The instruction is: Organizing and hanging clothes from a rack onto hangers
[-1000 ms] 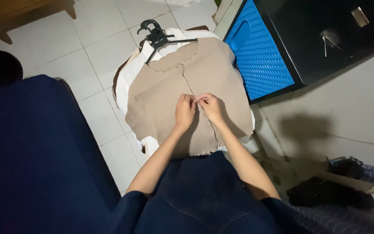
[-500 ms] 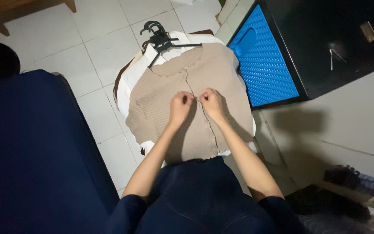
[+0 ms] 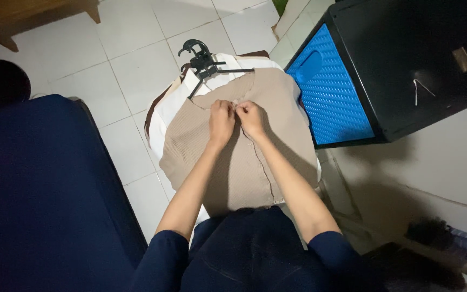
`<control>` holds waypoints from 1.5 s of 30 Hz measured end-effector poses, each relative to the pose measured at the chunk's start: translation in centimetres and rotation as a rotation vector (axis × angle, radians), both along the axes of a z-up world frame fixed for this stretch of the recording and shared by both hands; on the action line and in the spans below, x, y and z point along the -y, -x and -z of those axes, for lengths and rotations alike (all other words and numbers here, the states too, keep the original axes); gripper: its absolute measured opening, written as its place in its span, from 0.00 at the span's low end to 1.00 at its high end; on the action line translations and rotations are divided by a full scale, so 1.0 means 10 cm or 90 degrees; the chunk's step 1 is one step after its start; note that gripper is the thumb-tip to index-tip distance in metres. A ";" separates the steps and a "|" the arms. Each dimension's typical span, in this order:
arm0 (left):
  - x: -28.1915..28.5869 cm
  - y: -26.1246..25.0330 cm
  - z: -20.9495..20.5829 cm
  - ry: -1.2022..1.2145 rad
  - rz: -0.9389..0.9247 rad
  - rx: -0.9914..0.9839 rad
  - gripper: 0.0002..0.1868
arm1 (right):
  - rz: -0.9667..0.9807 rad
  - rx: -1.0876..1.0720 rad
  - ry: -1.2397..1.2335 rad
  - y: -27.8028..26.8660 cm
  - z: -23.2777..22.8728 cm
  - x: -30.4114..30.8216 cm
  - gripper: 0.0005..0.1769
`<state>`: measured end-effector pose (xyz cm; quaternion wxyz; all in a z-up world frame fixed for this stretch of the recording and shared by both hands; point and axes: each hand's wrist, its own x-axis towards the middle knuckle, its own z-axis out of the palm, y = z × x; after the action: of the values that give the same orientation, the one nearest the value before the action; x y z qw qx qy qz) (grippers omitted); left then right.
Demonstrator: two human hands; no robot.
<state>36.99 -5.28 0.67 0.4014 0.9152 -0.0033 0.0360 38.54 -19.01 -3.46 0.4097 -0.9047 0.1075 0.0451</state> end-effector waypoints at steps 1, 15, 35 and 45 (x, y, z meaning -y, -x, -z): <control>0.00 -0.01 0.03 0.020 -0.022 0.002 0.02 | -0.029 0.006 0.003 -0.02 -0.05 -0.01 0.09; -0.28 0.34 -0.25 -0.323 0.083 -0.118 0.31 | -0.012 0.009 0.284 1.96 -0.83 0.85 0.28; -0.18 0.36 0.08 -0.384 0.015 0.019 0.31 | 0.020 0.229 0.183 0.02 -0.74 0.52 0.31; -0.17 0.34 0.08 -0.405 0.021 0.031 0.32 | 0.132 0.050 0.156 1.67 -0.31 1.39 0.30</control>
<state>33.56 -3.61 -0.13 0.0954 0.9935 -0.0387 0.0488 21.80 -32.94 -0.38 0.3025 -0.9331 0.1886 -0.0463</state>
